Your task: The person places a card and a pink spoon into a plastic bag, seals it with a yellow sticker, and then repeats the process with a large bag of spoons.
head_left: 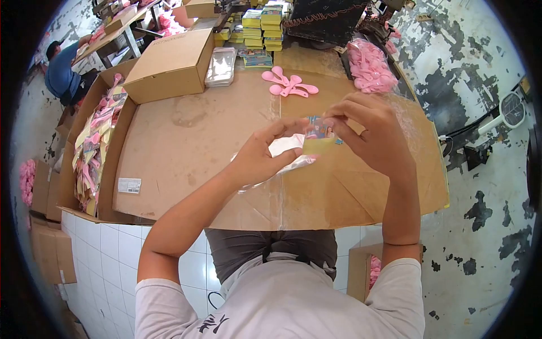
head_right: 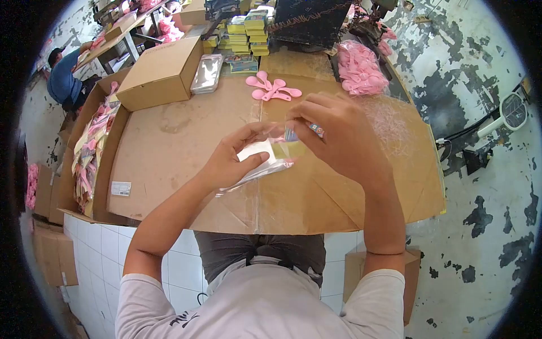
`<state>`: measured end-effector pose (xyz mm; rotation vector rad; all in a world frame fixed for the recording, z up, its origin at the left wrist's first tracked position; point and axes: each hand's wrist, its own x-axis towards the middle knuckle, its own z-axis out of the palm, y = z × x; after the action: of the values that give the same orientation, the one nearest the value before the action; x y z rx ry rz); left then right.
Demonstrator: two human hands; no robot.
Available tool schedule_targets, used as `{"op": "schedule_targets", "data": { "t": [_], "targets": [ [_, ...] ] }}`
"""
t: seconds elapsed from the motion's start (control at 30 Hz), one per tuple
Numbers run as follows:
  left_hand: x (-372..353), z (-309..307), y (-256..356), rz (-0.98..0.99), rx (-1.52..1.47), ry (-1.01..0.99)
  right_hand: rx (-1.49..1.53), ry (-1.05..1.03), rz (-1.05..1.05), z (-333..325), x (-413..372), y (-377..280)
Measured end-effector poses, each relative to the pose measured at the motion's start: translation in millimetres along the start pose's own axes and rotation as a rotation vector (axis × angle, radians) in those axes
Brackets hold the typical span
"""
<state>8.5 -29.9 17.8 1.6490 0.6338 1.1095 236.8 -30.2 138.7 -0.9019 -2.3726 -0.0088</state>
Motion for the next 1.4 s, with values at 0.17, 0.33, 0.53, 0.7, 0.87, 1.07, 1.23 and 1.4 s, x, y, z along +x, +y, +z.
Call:
{"op": "schedule_targets", "data": {
  "t": [0.17,0.33,0.53,0.7,0.87,1.07,1.23,1.4],
  "targets": [
    [1,7,14,-0.049,-0.069,0.031,0.176,0.011,0.124,10,-4,-14],
    [2,5,6,-0.073,-0.235,0.02,0.213,0.062,0.175,22,-4,-12],
    [3,2,20,-0.148,-0.263,0.12,-0.158,0.289,-0.11,41,-6,-3],
    [-1,4,20,-0.034,0.134,0.175,-0.351,0.206,-0.171,53,-2,-17],
    [0,3,6,0.124,0.402,0.194,-0.423,0.172,-0.221,65,3,-11],
    [-1,-1,2,0.088,0.454,0.118,-0.351,0.231,-0.135,66,9,12],
    [2,-5,20,-0.145,0.154,0.112,0.557,-0.031,0.335,12,-18,32],
    [4,-3,8,-0.166,0.044,0.115,0.947,-0.008,0.632,-32,-86,133]
  ]
}}
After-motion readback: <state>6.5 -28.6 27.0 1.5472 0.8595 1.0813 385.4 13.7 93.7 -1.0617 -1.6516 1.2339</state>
